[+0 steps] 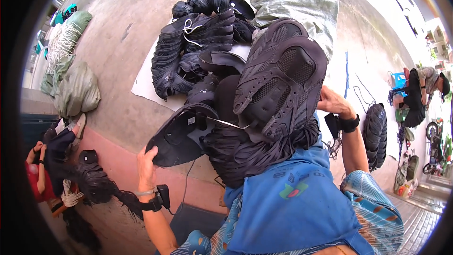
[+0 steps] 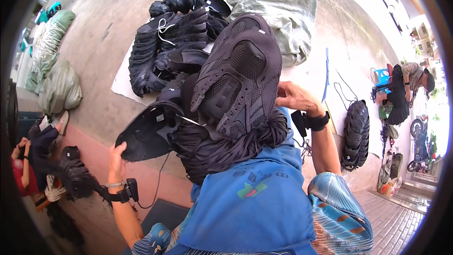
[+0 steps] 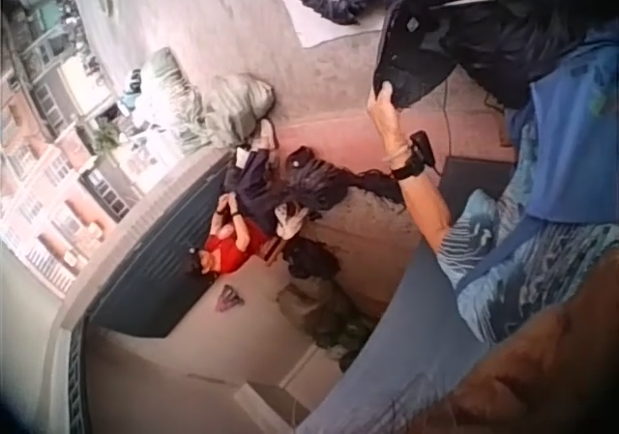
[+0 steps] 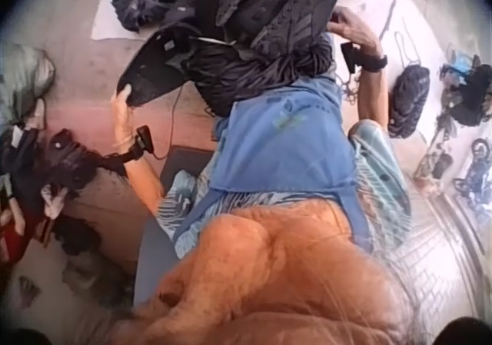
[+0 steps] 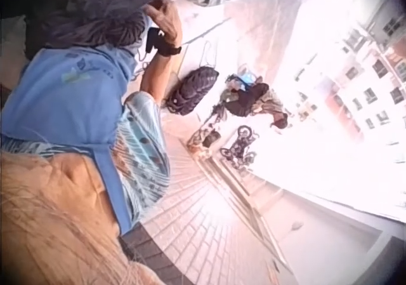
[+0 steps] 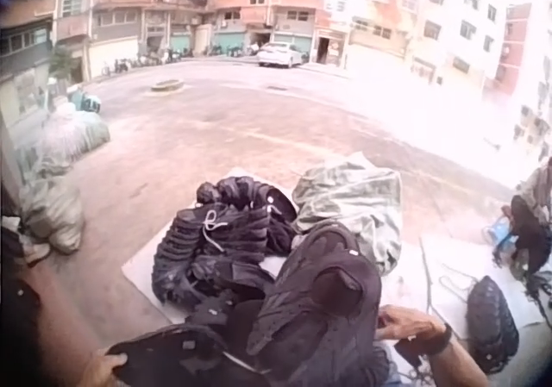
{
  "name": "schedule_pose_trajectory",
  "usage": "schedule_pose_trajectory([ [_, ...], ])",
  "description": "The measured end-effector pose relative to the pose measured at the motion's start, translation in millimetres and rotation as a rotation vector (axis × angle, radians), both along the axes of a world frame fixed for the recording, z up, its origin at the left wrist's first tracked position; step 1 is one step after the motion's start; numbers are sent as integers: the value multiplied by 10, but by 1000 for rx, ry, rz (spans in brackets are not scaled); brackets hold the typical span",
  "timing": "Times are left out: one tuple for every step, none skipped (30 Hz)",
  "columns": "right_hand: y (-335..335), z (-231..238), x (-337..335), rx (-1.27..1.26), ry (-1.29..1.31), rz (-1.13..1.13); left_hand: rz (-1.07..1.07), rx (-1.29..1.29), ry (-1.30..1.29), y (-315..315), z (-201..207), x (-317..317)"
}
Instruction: Lacing shoelaces into black athletic shoes while sitting at ground level.
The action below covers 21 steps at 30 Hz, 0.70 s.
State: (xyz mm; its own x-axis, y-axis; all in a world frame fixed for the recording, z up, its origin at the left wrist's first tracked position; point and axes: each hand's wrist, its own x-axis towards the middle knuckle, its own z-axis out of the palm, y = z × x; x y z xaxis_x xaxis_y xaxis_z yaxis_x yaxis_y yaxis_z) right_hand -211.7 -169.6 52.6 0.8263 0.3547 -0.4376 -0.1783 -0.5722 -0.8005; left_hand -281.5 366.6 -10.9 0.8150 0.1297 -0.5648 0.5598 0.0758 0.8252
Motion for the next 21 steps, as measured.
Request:
schedule_pose_trajectory([
  [-69, -3, -34, 46, 61, 59, -3, 8, -6, 13, 73, 108],
  [-105, -11, -88, 54, 55, 57, -37, 62, -19, 24, 138, 215],
  [-122, -29, -165, 93, 10, 32, -70, 117, -29, 27, 205, 318],
  [-101, -20, -237, 131, -34, 5, -72, 124, -32, 19, 290, 430],
  [-47, 9, -298, 158, -87, -84, -50, 143, -61, 5, 384, 547],
  [-31, 90, -317, 166, -91, -87, -27, 163, -91, -12, 456, 667],
  [-17, 197, -325, 14, -48, -41, -29, 171, -96, -30, 510, 784],
  [2, 310, -339, -140, -5, 4, -50, 251, -152, -48, 557, 898],
  [67, 413, -362, -4, -12, -7, -70, 334, -205, -60, 610, 996],
  [92, 473, -386, 1, -19, -13, -76, 339, -213, -133, 663, 1099],
  [113, 514, -406, 94, -75, 44, -84, 412, -299, -233, 713, 1184],
  [132, 561, -434, 179, -131, 96, -97, 476, -386, -330, 725, 1302],
  [210, 640, -500, 279, -80, 67, -141, 529, -396, -390, 821, 1399],
  [376, 696, -534, 299, -173, 81, -148, 532, -400, -490, 917, 1446],
  [537, 741, -572, 171, -250, 164, -197, 723, -466, -626, 984, 1461],
  [653, 794, -598, 42, -328, 244, -245, 915, -534, -739, 1050, 1462],
  [701, 815, -610, -12, -338, 275, -274, 939, -528, -796, 1088, 1433],
  [690, 860, -613, -9, -341, 271, -277, 944, -531, -785, 1093, 1416],
  [673, 915, -610, -101, -385, 379, -282, 916, -473, -759, 1082, 1382],
  [676, 972, -606, -193, -427, 489, -283, 888, -413, -720, 1080, 1336],
  [666, 1050, -616, -130, -319, 606, -273, 786, -305, -835, 1205, 1253],
])
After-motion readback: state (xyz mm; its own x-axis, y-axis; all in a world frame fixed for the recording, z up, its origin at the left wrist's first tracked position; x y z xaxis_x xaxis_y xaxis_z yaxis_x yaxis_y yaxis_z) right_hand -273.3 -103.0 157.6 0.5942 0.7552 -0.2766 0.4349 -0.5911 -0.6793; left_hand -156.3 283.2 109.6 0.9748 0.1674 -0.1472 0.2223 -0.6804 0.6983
